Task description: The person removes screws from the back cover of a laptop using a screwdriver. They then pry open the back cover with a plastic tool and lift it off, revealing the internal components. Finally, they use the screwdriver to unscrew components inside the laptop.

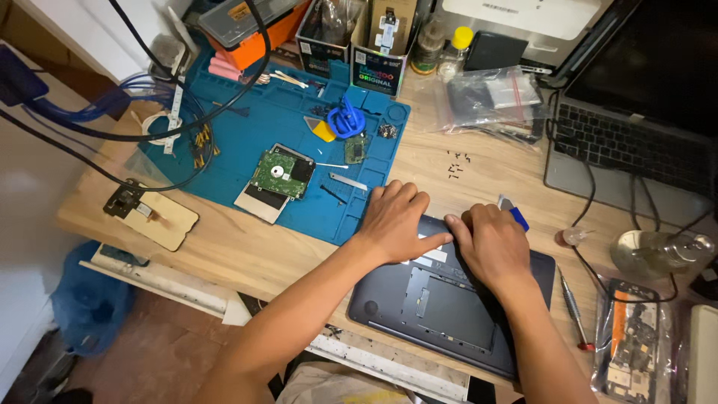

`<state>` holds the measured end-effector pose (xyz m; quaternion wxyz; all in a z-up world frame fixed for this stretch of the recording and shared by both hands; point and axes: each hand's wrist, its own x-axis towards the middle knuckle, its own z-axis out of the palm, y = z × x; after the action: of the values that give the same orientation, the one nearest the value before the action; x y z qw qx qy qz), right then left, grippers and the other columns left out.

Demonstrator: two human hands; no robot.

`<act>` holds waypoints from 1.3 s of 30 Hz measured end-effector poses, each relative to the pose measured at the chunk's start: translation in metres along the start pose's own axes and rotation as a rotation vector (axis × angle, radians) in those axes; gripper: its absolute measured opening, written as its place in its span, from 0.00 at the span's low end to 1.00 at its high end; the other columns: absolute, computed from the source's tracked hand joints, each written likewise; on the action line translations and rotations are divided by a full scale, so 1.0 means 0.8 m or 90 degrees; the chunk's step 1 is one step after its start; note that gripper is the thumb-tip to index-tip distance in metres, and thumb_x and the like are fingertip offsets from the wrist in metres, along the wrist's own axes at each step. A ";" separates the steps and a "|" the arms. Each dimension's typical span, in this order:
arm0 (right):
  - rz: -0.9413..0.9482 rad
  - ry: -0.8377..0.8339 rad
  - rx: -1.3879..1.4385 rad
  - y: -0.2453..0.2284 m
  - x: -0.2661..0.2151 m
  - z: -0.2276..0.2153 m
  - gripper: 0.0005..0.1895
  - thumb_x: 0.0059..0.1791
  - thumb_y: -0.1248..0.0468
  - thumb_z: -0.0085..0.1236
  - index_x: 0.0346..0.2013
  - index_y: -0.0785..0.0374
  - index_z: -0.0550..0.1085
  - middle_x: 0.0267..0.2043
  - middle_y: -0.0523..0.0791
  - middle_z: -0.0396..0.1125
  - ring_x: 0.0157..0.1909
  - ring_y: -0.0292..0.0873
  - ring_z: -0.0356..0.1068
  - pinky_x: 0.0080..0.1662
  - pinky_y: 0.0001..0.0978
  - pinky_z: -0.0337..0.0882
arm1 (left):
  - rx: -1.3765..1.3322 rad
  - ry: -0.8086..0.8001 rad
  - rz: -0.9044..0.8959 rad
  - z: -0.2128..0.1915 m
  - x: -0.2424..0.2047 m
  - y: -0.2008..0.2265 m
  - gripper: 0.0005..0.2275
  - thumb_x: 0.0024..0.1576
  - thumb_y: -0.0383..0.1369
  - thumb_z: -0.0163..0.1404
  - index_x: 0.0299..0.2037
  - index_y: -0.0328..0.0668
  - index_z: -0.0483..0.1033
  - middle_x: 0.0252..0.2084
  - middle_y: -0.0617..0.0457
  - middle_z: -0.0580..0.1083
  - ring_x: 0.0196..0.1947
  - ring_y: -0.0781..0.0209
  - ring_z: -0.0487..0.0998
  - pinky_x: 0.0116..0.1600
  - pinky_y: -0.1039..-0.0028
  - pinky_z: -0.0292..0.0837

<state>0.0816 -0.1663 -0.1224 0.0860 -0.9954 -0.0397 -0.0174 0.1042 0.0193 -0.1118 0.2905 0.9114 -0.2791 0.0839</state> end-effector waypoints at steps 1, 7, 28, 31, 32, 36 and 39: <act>-0.001 -0.002 0.003 -0.002 -0.001 -0.002 0.21 0.48 0.43 0.41 0.29 0.56 0.69 0.29 0.46 0.62 0.40 0.53 0.65 0.42 0.44 0.66 | 0.002 -0.001 -0.002 -0.002 -0.001 0.002 0.21 0.47 0.55 0.45 0.24 0.45 0.59 0.26 0.56 0.54 0.33 0.55 0.60 0.39 0.63 0.55; 0.036 -0.038 -0.019 -0.010 0.002 -0.015 0.20 0.48 0.43 0.39 0.30 0.55 0.68 0.30 0.45 0.62 0.42 0.51 0.66 0.43 0.42 0.67 | -0.019 -0.026 -0.013 -0.004 0.006 0.004 0.20 0.46 0.53 0.47 0.24 0.46 0.58 0.25 0.57 0.54 0.33 0.55 0.61 0.40 0.62 0.55; 0.070 -0.265 0.099 -0.033 0.013 -0.084 0.24 0.50 0.45 0.34 0.37 0.57 0.75 0.41 0.54 0.70 0.51 0.60 0.65 0.51 0.54 0.63 | -0.028 -0.012 -0.012 -0.006 0.009 0.004 0.22 0.46 0.57 0.44 0.23 0.45 0.61 0.23 0.52 0.57 0.30 0.50 0.64 0.36 0.61 0.56; 0.074 -0.290 0.069 -0.038 0.013 -0.091 0.28 0.50 0.43 0.30 0.40 0.57 0.74 0.42 0.53 0.69 0.52 0.59 0.64 0.54 0.52 0.61 | -0.028 -0.014 -0.018 -0.011 0.009 0.003 0.22 0.45 0.56 0.46 0.23 0.45 0.61 0.23 0.53 0.59 0.30 0.50 0.66 0.36 0.61 0.57; 0.078 -0.283 0.063 -0.037 0.012 -0.092 0.29 0.50 0.42 0.31 0.39 0.58 0.74 0.41 0.53 0.70 0.52 0.59 0.65 0.53 0.52 0.62 | -0.023 -0.023 -0.009 -0.011 0.008 0.003 0.21 0.47 0.55 0.46 0.23 0.45 0.62 0.23 0.53 0.59 0.29 0.51 0.66 0.35 0.63 0.56; 0.088 -0.276 0.044 -0.037 0.010 -0.092 0.30 0.49 0.41 0.32 0.34 0.60 0.75 0.36 0.53 0.70 0.49 0.58 0.66 0.53 0.48 0.61 | -0.011 -0.064 -0.012 -0.016 0.008 0.005 0.20 0.48 0.54 0.44 0.26 0.44 0.65 0.24 0.52 0.61 0.30 0.50 0.67 0.36 0.62 0.57; 0.084 -0.273 0.030 -0.037 0.010 -0.093 0.31 0.48 0.40 0.32 0.33 0.60 0.75 0.36 0.55 0.70 0.48 0.58 0.67 0.51 0.49 0.61 | 0.003 -0.061 -0.014 -0.012 0.010 0.005 0.21 0.48 0.56 0.43 0.26 0.44 0.64 0.24 0.51 0.62 0.30 0.48 0.67 0.35 0.60 0.57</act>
<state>0.0853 -0.1493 -0.0434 0.0998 -0.9745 0.0078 0.2008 0.1086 0.0185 -0.0997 0.2754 0.9182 -0.2821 0.0376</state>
